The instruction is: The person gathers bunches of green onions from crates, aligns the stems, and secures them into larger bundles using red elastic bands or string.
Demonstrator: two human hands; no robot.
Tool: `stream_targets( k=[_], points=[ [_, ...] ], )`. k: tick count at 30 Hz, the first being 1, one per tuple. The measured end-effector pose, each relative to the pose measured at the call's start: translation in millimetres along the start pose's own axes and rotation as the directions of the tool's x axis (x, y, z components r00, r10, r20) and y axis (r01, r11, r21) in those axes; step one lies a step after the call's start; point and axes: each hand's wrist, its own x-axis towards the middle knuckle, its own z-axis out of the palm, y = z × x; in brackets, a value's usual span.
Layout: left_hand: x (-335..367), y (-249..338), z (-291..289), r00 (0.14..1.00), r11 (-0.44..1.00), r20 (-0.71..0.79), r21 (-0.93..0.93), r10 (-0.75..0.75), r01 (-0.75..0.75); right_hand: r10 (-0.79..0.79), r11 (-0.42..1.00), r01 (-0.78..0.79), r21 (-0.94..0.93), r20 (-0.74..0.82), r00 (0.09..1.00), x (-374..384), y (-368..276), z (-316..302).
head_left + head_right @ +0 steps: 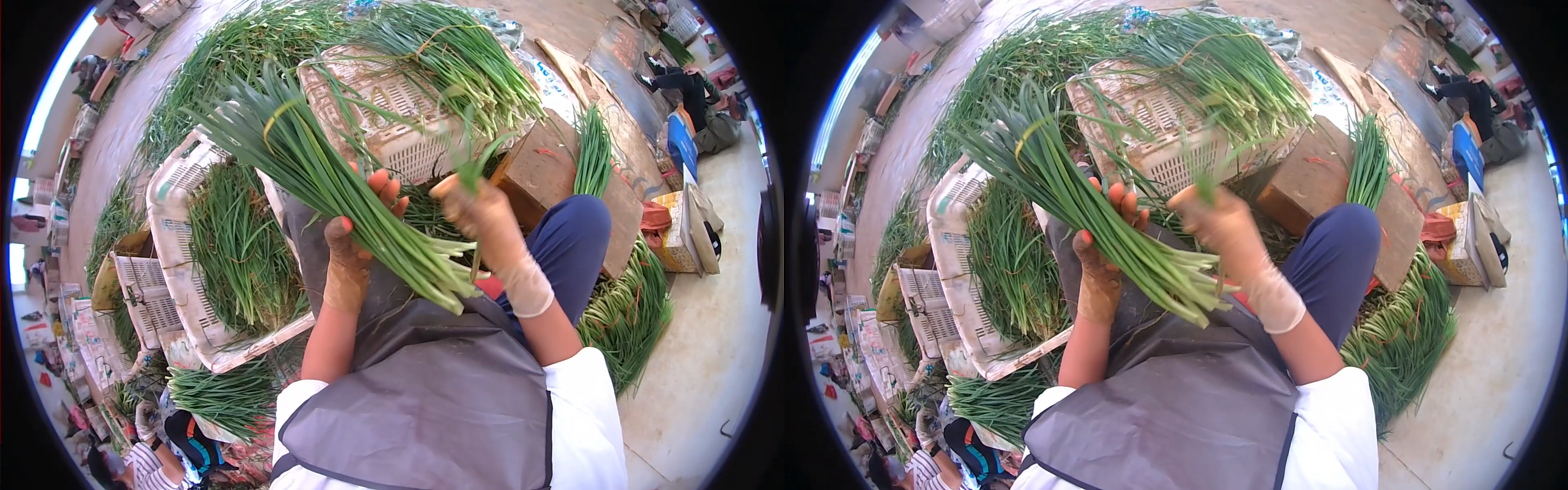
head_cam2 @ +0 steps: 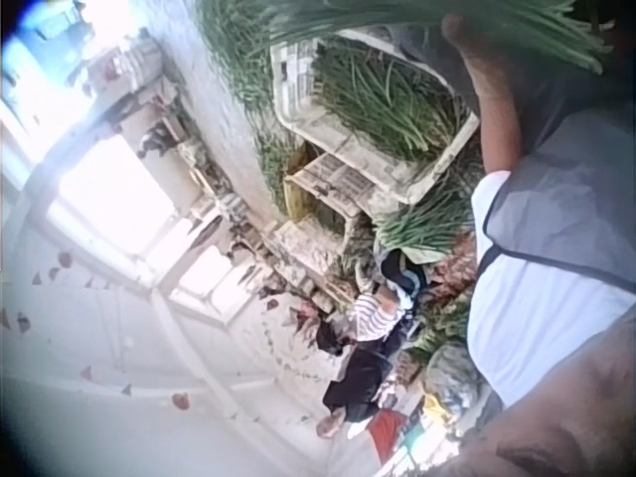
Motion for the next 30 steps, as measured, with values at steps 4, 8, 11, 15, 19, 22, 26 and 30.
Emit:
stream_targets(
  k=[4, 8, 11, 15, 19, 22, 26, 30],
  points=[
    [9.2, -3.2, -6.3, 0.998, 0.999, 0.034, 0.021, -0.047, 0.046, -0.186, 0.762, 0.207, -0.614, 0.098, 0.978, -12.2, 16.8, 39.0],
    [7.5, -2.1, -8.0, 0.998, 0.999, 0.026, 0.021, -0.050, 0.049, -0.203, 0.900, 0.200, -0.386, 0.033, 0.979, -6.7, 17.9, 37.5],
    [5.2, -3.8, -11.5, 0.999, 0.998, 0.017, 0.044, -0.041, 0.040, -0.218, 0.947, 0.182, -0.265, -0.113, 0.969, -7.9, 18.7, 34.7],
    [4.8, -5.5, -4.9, 0.998, 0.998, -0.039, 0.041, -0.042, 0.043, -0.274, 0.605, 0.297, -0.739, 0.157, 0.949, -12.2, 5.2, 35.6],
    [2.3, -3.5, 2.7, 0.994, 0.987, -0.088, 0.141, -0.068, 0.080, -0.103, 0.712, 0.124, -0.692, 0.072, 0.992, -4.1, 14.0, 31.0],
    [-0.2, -0.6, 6.6, 0.979, 0.987, -0.188, 0.126, -0.077, 0.102, -0.069, 0.904, 0.094, -0.417, 0.075, 0.995, -4.1, 14.5, 24.6],
    [-3.6, 3.1, -8.4, 0.980, 0.977, -0.166, 0.167, -0.105, 0.133, 0.049, 0.994, -0.032, -0.104, 0.170, 0.984, -3.4, 1.7, 21.2],
    [-1.4, -1.2, -1.9, 0.988, 0.988, -0.145, 0.134, -0.058, 0.078, 0.093, 0.996, -0.092, -0.017, 0.219, 0.971, -4.1, -7.6, 21.2]
  ],
)
